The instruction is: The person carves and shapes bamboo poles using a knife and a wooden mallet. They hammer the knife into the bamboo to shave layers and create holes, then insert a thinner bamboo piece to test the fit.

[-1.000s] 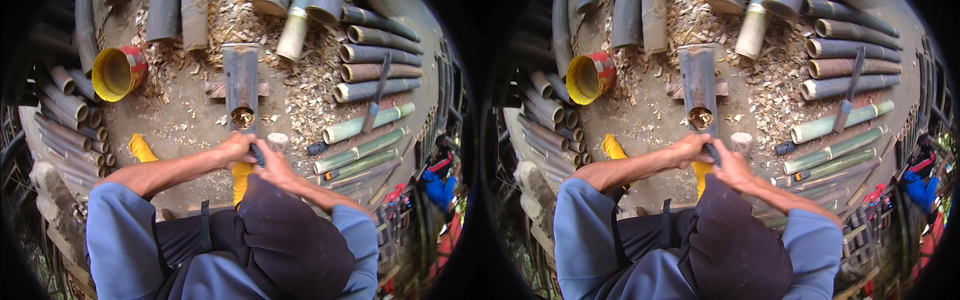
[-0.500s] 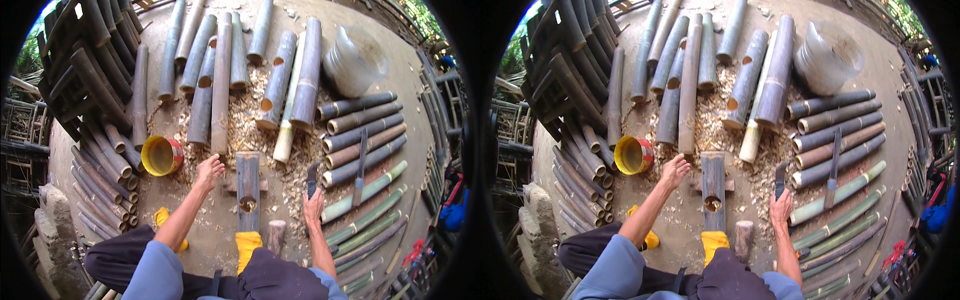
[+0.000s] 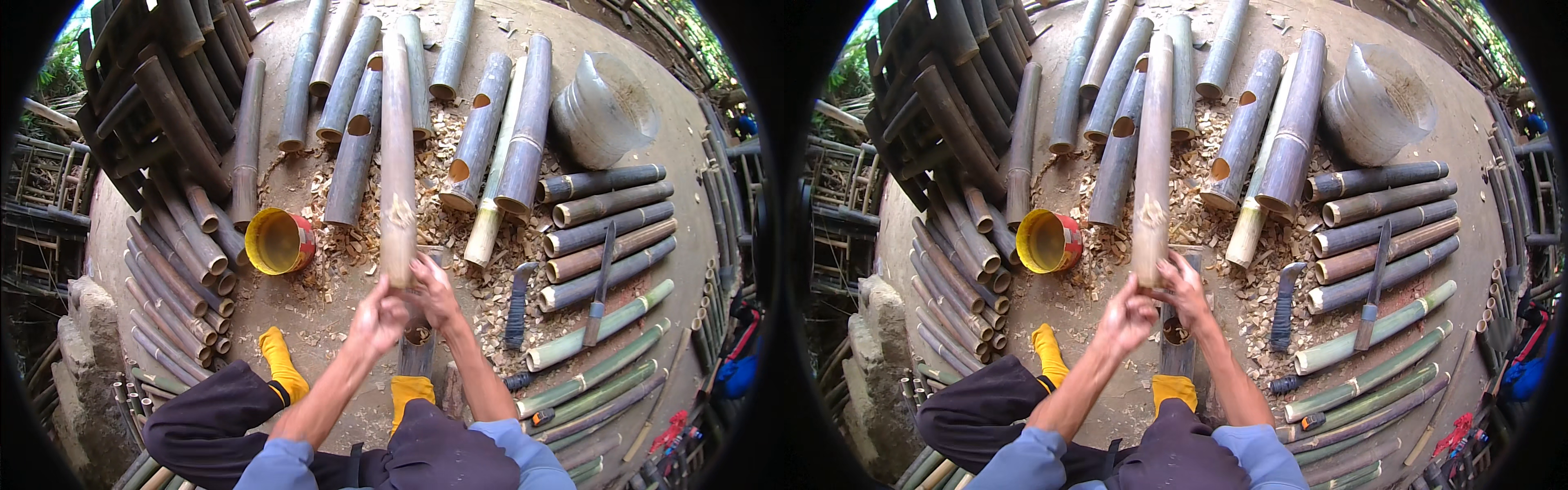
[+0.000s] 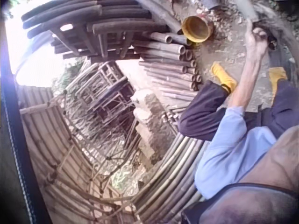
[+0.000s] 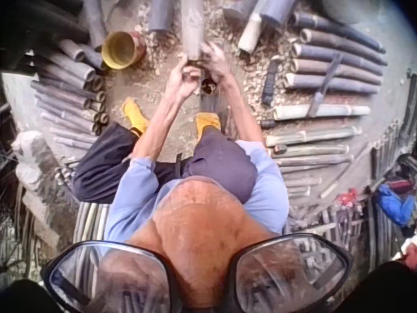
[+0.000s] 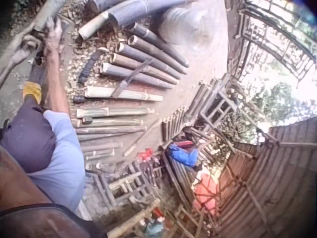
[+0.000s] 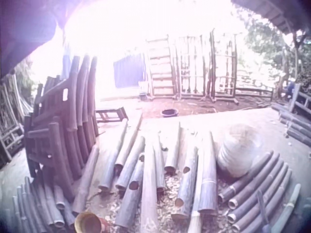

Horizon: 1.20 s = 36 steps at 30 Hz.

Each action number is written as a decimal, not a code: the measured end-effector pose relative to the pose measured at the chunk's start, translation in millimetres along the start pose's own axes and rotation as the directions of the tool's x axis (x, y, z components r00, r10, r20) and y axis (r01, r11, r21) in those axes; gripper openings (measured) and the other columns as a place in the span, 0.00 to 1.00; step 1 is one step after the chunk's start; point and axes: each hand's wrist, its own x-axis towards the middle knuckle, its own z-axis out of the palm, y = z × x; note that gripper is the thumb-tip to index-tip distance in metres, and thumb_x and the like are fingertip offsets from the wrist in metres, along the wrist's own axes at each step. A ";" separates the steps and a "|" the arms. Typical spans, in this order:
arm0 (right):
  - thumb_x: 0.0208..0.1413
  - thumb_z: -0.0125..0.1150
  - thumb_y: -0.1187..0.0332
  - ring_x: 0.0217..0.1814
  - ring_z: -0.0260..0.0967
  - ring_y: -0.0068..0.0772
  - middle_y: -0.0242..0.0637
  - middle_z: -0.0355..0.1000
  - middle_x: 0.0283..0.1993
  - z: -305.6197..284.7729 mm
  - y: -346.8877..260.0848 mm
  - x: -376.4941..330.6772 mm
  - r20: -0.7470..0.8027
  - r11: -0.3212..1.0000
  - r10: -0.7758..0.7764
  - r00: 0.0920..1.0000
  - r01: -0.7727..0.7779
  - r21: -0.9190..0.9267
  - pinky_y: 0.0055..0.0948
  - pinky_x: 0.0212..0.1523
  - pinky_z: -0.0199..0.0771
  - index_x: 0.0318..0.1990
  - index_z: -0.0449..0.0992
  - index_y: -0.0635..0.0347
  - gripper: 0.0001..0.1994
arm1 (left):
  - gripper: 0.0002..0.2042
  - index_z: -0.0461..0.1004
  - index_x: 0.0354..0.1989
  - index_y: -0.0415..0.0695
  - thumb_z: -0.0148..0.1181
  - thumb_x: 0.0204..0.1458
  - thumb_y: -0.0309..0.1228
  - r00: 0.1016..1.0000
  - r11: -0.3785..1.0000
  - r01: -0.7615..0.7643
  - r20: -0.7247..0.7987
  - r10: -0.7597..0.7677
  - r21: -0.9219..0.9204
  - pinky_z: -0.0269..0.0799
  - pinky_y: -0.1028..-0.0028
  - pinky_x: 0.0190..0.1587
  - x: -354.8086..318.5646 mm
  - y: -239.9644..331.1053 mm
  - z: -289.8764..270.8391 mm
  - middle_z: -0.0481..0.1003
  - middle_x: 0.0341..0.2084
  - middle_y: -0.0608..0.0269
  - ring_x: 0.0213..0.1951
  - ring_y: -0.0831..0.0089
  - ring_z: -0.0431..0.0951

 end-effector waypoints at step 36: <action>0.55 0.51 0.55 0.45 0.71 0.45 0.51 0.73 0.40 67.3 -95.5 -199.4 0.157 -0.071 -0.419 0.894 0.140 -0.988 0.42 0.47 0.72 0.47 0.69 0.71 0.24 | 0.29 0.69 0.43 0.42 0.70 0.26 0.35 -0.225 -0.089 -0.974 0.909 0.351 -0.207 0.74 0.66 0.39 -148.8 -25.3 81.3 0.74 0.33 0.54 0.36 0.56 0.77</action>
